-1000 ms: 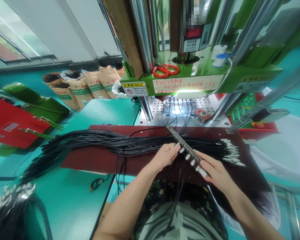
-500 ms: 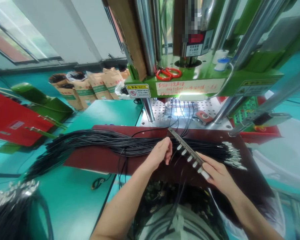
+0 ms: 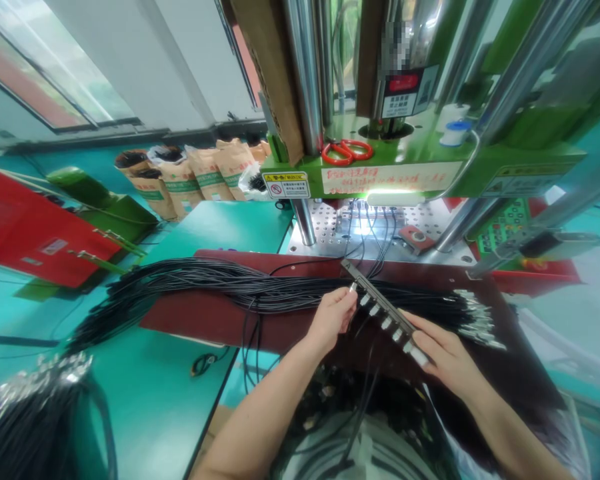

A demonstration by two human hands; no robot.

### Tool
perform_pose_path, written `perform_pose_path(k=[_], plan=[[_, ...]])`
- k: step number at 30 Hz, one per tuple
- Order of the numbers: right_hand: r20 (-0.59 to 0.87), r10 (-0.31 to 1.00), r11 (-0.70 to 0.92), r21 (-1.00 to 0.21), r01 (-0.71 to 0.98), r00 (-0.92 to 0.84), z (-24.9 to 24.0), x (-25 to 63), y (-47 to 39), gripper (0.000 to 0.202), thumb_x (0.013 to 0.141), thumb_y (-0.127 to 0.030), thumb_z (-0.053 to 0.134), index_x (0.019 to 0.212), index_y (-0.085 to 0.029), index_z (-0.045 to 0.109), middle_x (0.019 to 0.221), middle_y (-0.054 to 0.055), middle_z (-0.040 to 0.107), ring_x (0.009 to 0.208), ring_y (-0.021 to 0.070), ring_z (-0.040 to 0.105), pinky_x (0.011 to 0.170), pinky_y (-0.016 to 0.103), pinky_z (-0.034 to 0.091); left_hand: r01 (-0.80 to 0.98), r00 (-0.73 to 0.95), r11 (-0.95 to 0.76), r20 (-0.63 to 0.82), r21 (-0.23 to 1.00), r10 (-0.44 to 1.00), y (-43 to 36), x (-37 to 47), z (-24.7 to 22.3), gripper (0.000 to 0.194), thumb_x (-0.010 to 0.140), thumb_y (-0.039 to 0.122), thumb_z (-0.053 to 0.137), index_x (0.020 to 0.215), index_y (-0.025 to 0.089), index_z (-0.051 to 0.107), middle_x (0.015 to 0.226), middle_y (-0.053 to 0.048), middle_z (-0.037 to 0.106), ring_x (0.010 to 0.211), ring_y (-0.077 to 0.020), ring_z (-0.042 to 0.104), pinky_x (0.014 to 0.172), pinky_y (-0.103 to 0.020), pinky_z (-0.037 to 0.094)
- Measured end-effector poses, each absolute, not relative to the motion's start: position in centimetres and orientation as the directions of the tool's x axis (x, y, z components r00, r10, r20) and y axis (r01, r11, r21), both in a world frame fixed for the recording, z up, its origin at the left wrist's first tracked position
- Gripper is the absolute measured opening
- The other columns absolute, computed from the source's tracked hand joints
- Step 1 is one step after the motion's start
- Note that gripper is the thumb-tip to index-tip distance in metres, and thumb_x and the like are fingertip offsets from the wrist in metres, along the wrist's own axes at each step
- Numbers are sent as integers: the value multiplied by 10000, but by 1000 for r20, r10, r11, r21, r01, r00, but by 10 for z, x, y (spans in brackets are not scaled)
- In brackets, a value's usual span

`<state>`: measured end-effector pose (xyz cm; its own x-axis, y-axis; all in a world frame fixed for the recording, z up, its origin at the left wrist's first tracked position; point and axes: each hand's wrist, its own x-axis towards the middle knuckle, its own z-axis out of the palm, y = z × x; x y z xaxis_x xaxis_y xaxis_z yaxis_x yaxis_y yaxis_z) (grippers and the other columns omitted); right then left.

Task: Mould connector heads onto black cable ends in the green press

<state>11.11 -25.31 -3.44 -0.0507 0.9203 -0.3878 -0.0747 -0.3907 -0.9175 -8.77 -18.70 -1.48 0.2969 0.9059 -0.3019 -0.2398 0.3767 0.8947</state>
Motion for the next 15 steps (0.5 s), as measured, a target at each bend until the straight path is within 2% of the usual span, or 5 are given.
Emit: perform_pose_path(k=[7,12,15], plan=[[-371,926,-371,-928,23,-62,-31,111,-253,552,746,-506,589,1224,-233,548,825,53,621,493,94,455,372,185,323,-180,463,483,-359,857,810,-180,-100,-6,402,702,441,607,569,181,331,425,109,203,345,-8,130,338,-150,62],[-195,973,-168,-965,201,-125,-27,111,-249,476,744,-439,604,1178,-244,600,697,44,628,525,147,511,421,235,411,-84,471,482,-391,872,790,-175,-107,-7,419,705,441,594,558,187,295,423,110,208,334,-1,113,338,-154,39],[-173,974,-138,-964,226,-143,-29,111,-248,477,753,-432,597,1188,-237,591,700,43,638,543,158,533,430,236,421,-61,455,463,-388,884,801,-178,-105,-9,407,728,450,559,572,193,285,430,114,197,335,-6,108,343,-157,53]])
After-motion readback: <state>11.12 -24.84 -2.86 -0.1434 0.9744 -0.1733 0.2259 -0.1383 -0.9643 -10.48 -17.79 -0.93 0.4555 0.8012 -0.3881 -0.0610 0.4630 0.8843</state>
